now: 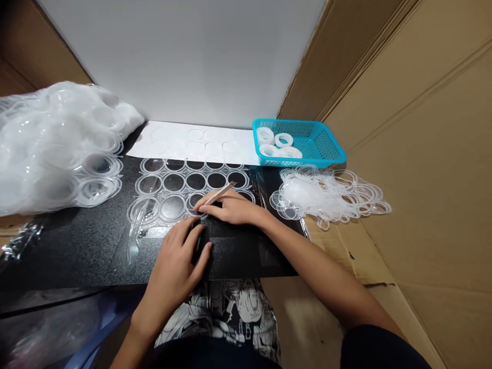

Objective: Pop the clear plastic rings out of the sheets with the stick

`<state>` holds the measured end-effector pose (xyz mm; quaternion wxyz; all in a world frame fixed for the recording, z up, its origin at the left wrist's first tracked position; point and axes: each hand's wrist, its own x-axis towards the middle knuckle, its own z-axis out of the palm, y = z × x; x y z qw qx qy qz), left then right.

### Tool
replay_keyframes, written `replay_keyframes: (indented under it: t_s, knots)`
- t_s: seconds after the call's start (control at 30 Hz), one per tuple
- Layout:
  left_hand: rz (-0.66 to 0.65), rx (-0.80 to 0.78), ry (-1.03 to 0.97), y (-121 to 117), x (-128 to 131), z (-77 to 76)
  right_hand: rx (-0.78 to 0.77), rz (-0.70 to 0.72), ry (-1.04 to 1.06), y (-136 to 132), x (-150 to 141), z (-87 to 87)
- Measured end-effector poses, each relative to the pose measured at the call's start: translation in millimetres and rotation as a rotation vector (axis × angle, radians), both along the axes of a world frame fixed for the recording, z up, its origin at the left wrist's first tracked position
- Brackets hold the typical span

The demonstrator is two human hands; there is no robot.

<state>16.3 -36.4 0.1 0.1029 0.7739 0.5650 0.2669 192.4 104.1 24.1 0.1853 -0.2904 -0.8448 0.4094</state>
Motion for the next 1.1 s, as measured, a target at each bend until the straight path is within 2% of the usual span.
replay_keyframes:
  t_s: [0.43,0.57,0.7,0.8,0.93,1.1]
  knots:
    - [-0.018,-0.006,0.026,-2,-2,-1.2,-0.061,-0.069,0.025,-2,2,-4.8]
    - [-0.023,-0.01,0.018,-2,-2,-1.0,-0.019,-0.066,0.002,-2,2,-4.8]
    - [-0.017,-0.027,0.026,0,-3,-1.2,0.175,0.033,-0.005,-4,2,-8.3]
    - [-0.014,-0.043,0.039,2,-4,-1.6,0.45,0.11,-0.046,-7,1,-14.2]
    - [-0.015,-0.046,0.048,2,-4,-2.5,0.763,0.104,-0.178,-10,-1,-20.0]
    - [-0.012,-0.044,0.045,1,-3,-2.9,0.868,0.012,-0.263,0,-11,-9.4]
